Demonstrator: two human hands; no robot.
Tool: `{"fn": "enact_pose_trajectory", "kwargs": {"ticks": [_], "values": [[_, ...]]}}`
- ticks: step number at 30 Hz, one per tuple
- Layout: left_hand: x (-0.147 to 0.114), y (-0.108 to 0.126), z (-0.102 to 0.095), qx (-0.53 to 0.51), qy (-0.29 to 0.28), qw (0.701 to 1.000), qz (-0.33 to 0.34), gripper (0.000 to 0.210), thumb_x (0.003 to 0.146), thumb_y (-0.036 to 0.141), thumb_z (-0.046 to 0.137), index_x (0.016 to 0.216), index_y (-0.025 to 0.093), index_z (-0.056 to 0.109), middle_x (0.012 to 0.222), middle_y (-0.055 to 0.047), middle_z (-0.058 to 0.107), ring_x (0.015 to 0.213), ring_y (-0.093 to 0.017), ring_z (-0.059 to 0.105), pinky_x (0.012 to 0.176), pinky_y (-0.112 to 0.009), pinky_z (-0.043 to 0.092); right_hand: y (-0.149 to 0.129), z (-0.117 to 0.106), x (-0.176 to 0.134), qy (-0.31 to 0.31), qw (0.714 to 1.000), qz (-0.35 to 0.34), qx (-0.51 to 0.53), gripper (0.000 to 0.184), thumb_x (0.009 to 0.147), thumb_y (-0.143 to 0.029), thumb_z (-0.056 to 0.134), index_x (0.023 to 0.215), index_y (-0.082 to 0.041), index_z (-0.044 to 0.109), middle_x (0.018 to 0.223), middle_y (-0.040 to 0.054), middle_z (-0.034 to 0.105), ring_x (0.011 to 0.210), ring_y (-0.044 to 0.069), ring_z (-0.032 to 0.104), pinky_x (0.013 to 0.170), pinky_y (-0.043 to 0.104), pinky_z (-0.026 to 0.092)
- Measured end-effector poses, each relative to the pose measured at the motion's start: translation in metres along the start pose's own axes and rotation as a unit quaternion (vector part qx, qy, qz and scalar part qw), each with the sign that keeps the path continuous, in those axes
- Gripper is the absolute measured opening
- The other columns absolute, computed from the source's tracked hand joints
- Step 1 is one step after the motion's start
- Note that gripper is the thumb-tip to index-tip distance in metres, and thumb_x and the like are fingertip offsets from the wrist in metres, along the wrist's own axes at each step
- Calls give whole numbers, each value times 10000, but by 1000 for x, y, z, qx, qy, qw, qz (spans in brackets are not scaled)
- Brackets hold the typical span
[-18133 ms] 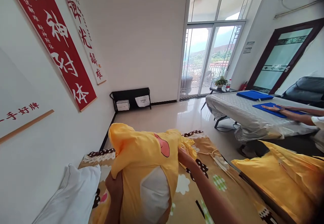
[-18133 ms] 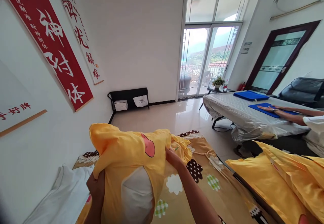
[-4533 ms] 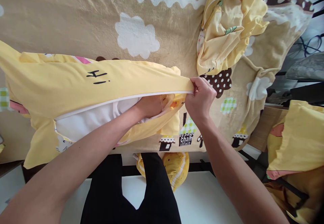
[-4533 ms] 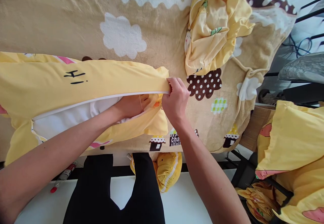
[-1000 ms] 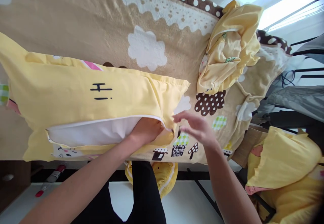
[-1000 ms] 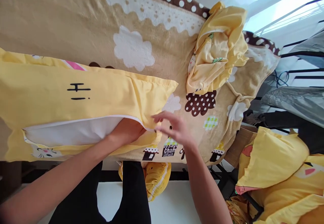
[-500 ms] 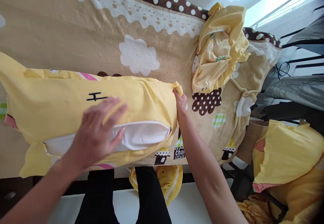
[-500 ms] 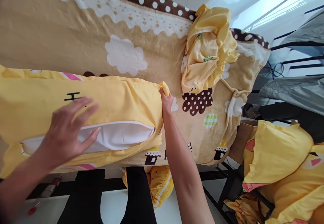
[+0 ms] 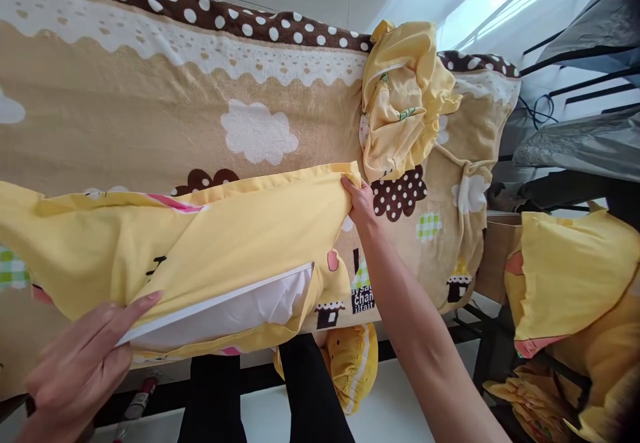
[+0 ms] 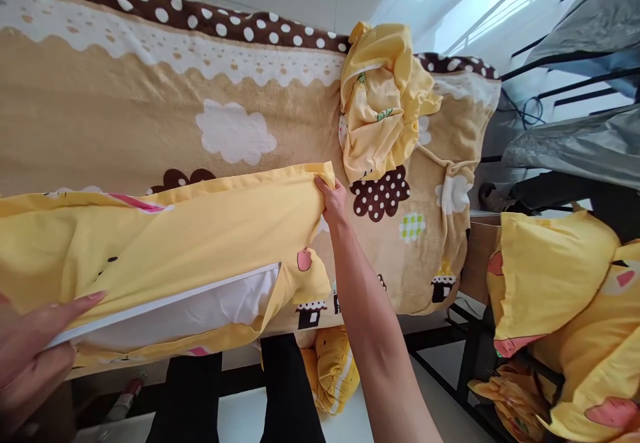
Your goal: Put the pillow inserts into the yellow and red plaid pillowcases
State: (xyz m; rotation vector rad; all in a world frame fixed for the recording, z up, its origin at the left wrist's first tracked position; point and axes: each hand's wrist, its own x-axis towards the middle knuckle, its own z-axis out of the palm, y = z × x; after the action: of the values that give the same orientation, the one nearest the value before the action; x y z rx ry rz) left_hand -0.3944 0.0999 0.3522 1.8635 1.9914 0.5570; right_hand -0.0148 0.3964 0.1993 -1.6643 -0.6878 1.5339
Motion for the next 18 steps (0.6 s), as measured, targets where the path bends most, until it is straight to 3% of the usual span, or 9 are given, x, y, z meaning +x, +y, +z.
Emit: {"fn": "enact_pose_trajectory", "kwargs": {"ticks": [3, 6, 9, 11, 13, 16, 18], "values": [[6, 21, 10, 9, 24, 997, 76, 650, 910, 146, 407, 1488, 438, 366, 743, 0, 643, 675, -185, 626, 623, -290, 502, -3, -4, -19, -62, 996, 40, 59, 471, 568, -538, 841, 893, -243, 669, 905, 11, 749, 901, 229, 701, 824, 363, 594], [15, 41, 21, -34, -27, 991, 127, 715, 893, 66, 420, 1537, 351, 295, 716, 5, 650, 631, -155, 628, 596, -246, 491, -1, -9, -33, -109, 986, 123, 9, 458, 539, -450, 867, 887, -212, 686, 892, 47, 756, 870, 253, 707, 791, 382, 598], [14, 48, 21, -45, -80, 989, 119, 759, 883, 14, 391, 1561, 311, 224, 790, -5, 695, 651, -145, 648, 670, -241, 517, 2, -15, -31, -9, 997, 67, -42, 421, 522, -370, 881, 845, -197, 675, 816, 30, 745, 771, 219, 699, 728, 349, 589], [8, 46, 18, -55, -115, 985, 120, 754, 886, 7, 368, 1563, 303, 221, 761, 1, 687, 612, -130, 635, 651, -222, 510, 2, -20, -25, 75, 996, -9, -39, 434, 533, -436, 870, 827, -200, 657, 780, 12, 729, 747, 198, 688, 692, 322, 579], [0, 42, 15, -69, -131, 981, 124, 741, 888, 8, 365, 1557, 304, 246, 766, 1, 696, 619, -122, 646, 652, -205, 509, 0, -25, -22, 122, 991, -39, -35, 465, 539, -518, 855, 803, -204, 636, 739, 1, 708, 747, 190, 681, 666, 306, 572], [-6, 37, 10, -77, -145, 979, 122, 743, 878, -3, 339, 1539, 332, 291, 920, -1, 749, 728, -116, 698, 708, -181, 522, -9, -32, -32, 125, 992, -21, -18, 490, 547, -591, 839, 774, -217, 620, 731, 0, 700, 760, 188, 678, 663, 297, 574], [-1, 37, 4, -68, -182, 974, 119, 659, 892, 57, 376, 1483, 349, 406, 968, 20, 761, 759, -120, 713, 695, -170, 530, -22, -37, -49, 71, 997, 7, -4, 490, 533, -580, 856, 788, -222, 641, 776, 9, 714, 774, 197, 681, 683, 308, 580]]}}
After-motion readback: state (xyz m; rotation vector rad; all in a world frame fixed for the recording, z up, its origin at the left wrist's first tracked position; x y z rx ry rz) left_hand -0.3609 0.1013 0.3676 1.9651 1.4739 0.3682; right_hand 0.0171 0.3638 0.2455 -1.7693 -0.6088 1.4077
